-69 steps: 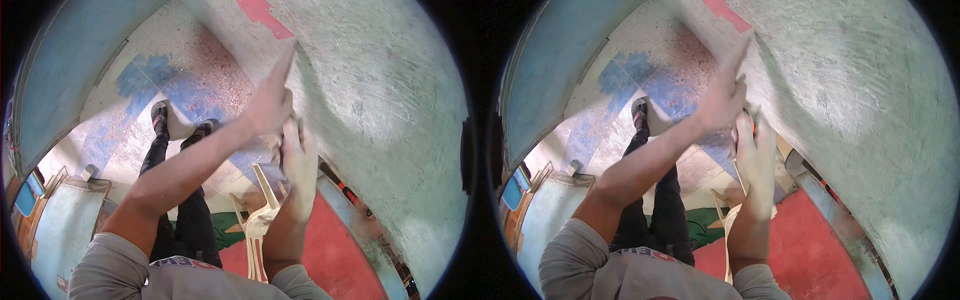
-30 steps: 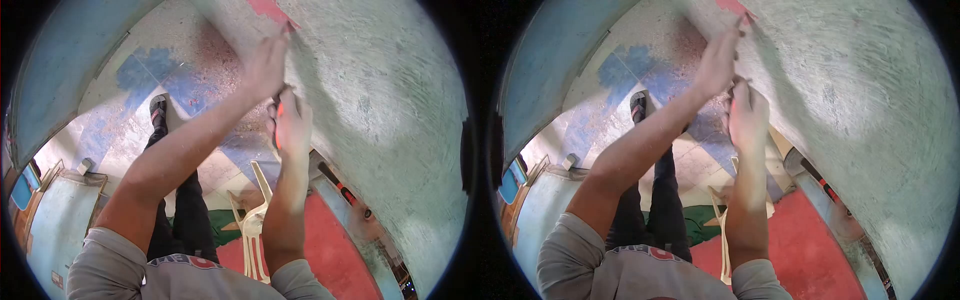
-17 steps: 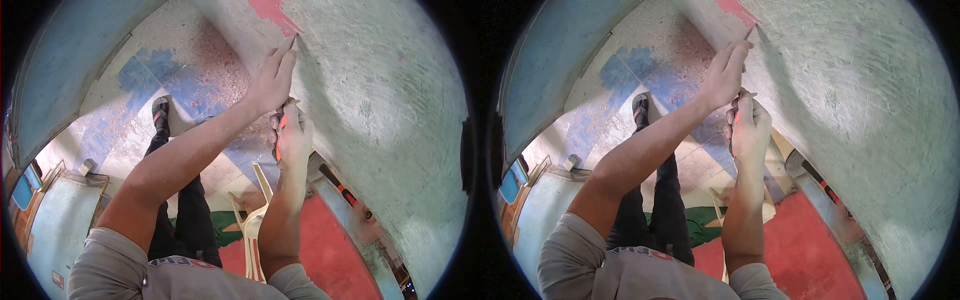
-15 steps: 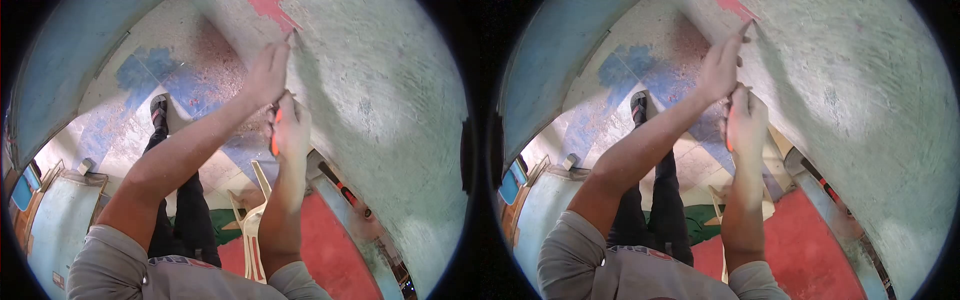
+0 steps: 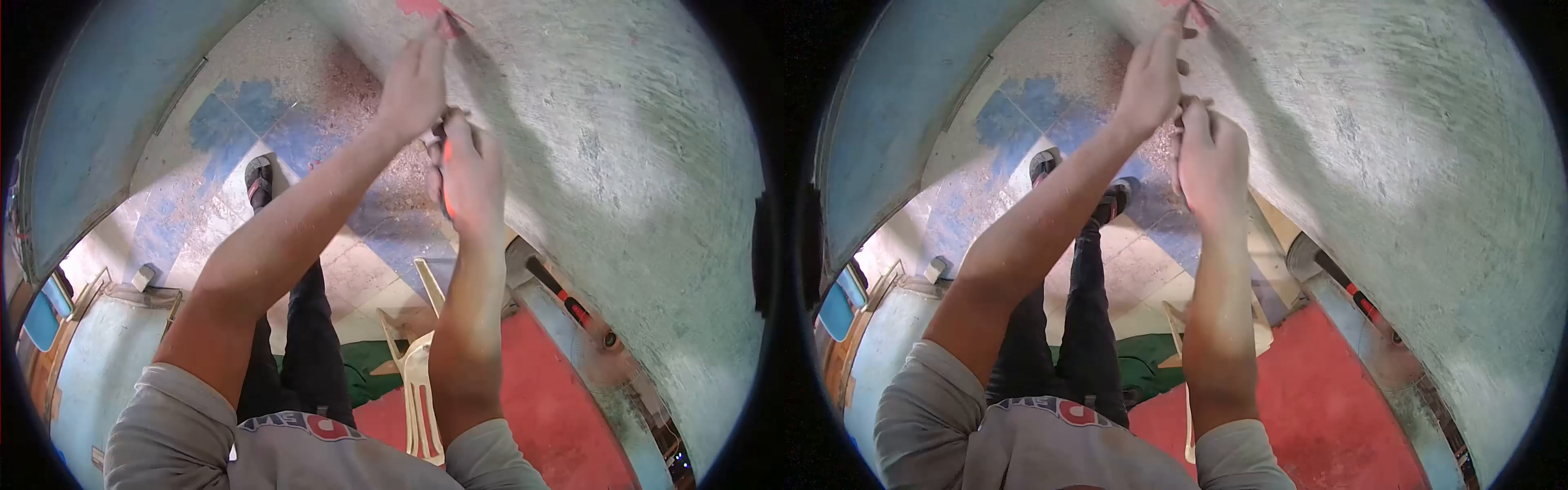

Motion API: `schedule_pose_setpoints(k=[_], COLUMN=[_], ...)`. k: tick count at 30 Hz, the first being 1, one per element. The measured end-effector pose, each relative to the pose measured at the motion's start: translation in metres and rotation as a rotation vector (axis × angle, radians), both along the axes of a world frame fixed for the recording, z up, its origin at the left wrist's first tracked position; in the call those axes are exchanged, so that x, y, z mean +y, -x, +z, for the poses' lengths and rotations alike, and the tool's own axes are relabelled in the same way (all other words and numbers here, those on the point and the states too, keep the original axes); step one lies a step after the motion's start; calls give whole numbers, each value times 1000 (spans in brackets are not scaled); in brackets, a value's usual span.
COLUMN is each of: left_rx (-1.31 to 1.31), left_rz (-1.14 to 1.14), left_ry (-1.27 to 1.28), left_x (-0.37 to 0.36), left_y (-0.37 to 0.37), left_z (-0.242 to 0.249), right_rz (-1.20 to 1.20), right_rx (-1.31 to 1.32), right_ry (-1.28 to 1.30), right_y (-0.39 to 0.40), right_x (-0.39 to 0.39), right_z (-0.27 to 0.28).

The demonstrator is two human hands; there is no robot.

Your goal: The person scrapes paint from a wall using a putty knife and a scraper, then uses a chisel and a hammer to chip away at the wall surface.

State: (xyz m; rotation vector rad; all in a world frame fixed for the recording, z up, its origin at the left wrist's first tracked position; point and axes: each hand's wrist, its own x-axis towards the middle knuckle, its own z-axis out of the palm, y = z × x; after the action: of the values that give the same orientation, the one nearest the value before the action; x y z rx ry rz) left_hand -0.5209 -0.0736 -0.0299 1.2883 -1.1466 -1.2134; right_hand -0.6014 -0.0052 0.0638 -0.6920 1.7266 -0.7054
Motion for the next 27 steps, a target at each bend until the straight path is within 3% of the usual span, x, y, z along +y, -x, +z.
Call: schedule_pose_setpoints(k=[2, 5, 8, 10, 12, 15, 18, 20, 24, 27], left_rx=[-59, 15, 123, 80, -200, 39, 124, 172, 29, 25], left_rz=[-43, -43, 28, 0, -26, -90, 4, -24, -78, -30], left_ry=[152, -75, -150, -114, 125, -153, -122, -266, -145, -103], left_x=[19, 14, -20, -20, -6, 11, -14, -20, 8, -11], left_y=[8, 6, -13, -14, -10, -3, -11, -23, -4, -16], left_z=[4, 13, -13, -15, -29, 15, -15, -12, 1, -8], right_rz=[-118, -62, 101, 100, 1, -155, -31, 35, -157, -52], right_rx=[43, 34, 3, 29, -14, -7, 17, 41, -1, 53], right_ry=[-55, -95, -18, -28, -47, -67, -43, -24, -52, -95], right_y=[-5, 0, -6, -10, -15, -19, -22, -23, -22, -20], right_x=[17, 15, -19, -18, -4, 13, -12, -22, 8, -8], right_z=[15, 25, -11, -9, 2, 10, -6, -12, 12, 2])
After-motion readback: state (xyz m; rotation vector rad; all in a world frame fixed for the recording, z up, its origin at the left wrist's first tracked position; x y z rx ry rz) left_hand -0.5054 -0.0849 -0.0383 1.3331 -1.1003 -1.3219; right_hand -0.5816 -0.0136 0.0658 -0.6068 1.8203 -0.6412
